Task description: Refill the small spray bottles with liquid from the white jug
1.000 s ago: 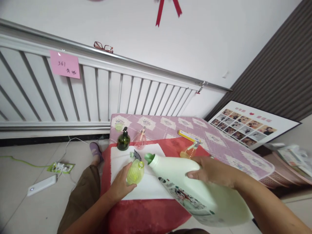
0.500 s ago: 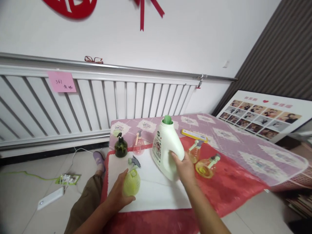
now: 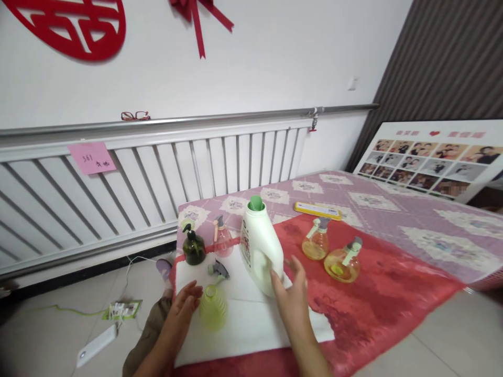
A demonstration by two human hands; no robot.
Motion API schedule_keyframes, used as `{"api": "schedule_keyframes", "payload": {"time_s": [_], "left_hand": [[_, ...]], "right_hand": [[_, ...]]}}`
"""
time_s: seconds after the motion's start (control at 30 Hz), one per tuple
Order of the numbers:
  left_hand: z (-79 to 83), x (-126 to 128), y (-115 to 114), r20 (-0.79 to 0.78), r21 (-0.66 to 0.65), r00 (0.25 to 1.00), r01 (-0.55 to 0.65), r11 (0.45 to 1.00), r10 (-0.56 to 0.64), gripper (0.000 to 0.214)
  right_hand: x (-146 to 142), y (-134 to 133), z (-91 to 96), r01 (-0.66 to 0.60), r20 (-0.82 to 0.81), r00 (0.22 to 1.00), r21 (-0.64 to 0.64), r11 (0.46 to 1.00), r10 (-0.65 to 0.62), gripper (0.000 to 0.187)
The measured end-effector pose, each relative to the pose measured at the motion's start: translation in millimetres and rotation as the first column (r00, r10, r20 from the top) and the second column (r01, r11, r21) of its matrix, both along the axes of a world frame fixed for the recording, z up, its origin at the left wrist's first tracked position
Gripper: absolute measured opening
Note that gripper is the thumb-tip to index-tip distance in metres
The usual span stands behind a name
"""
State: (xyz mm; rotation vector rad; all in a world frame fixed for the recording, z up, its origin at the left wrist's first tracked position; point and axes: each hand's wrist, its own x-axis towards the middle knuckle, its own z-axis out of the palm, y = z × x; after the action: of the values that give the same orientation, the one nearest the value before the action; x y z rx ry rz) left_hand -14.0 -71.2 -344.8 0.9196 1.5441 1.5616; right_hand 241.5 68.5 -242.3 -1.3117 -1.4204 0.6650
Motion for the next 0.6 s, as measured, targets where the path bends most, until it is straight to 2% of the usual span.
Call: {"api": "schedule_keyframes", "payload": {"time_s": [0.07,0.1,0.17,0.2,0.23,0.27,0.33,0.4,0.5,0.6], "left_hand": [[7.8,-6,3,0.045,-0.026,0.999,-0.006,1.000,0.007,0.066],[14.1,-10,5,0.007,-0.038,1.000,0.002,0.999,-0.002,0.065],[31.0,-16,11,-0.231,-0.079,0.972,0.031,0.996,-0.049,0.057],[40.5,-18,16,-0.425,-0.103,0.903,0.027,0.994,-0.069,0.051],[49.9,-21,22,-0.625,-0.141,0.774,0.015,0.990,-0.101,0.046],[58.6,-22,30,-0.691,-0.157,0.713,0.011,0.988,-0.118,0.042],[71.8,-24,48,-0.769,-0.183,0.621,0.012,0.983,-0.151,0.040],[78.2,-22,67,-0.822,-0.227,0.535,0.006,0.974,-0.195,0.042],[78.4,-17,88,-0.861,-0.320,0.428,-0.030,0.947,-0.277,0.039],[74.5,-12,97,-0.859,-0.413,0.363,-0.072,0.908,-0.362,0.030]], "right_hand": [[9,-22,-10.8,0.069,-0.106,0.992,0.017,0.997,-0.067,0.069],[13,-34,-17.9,0.090,-0.150,0.985,0.003,0.996,-0.089,0.065],[18,-57,-34.0,0.068,-0.237,0.968,-0.051,0.996,-0.078,0.058],[19,-67,-42.0,0.044,-0.270,0.961,-0.079,0.996,-0.064,0.055],[18,-76,-49.2,0.010,-0.297,0.954,-0.107,0.994,-0.042,0.051],[17,-83,-55.0,-0.034,-0.314,0.949,-0.137,0.990,-0.010,0.048],[11,-93,-61.4,-0.114,-0.327,0.944,-0.186,0.976,0.048,0.043],[6,-100,-61.3,-0.169,-0.324,0.941,-0.209,0.963,0.095,0.040],[0,-108,-56.0,-0.211,-0.322,0.936,-0.200,0.957,0.139,0.040],[-2,-117,-53.3,-0.224,-0.378,0.914,-0.165,0.961,0.148,0.040]]}}
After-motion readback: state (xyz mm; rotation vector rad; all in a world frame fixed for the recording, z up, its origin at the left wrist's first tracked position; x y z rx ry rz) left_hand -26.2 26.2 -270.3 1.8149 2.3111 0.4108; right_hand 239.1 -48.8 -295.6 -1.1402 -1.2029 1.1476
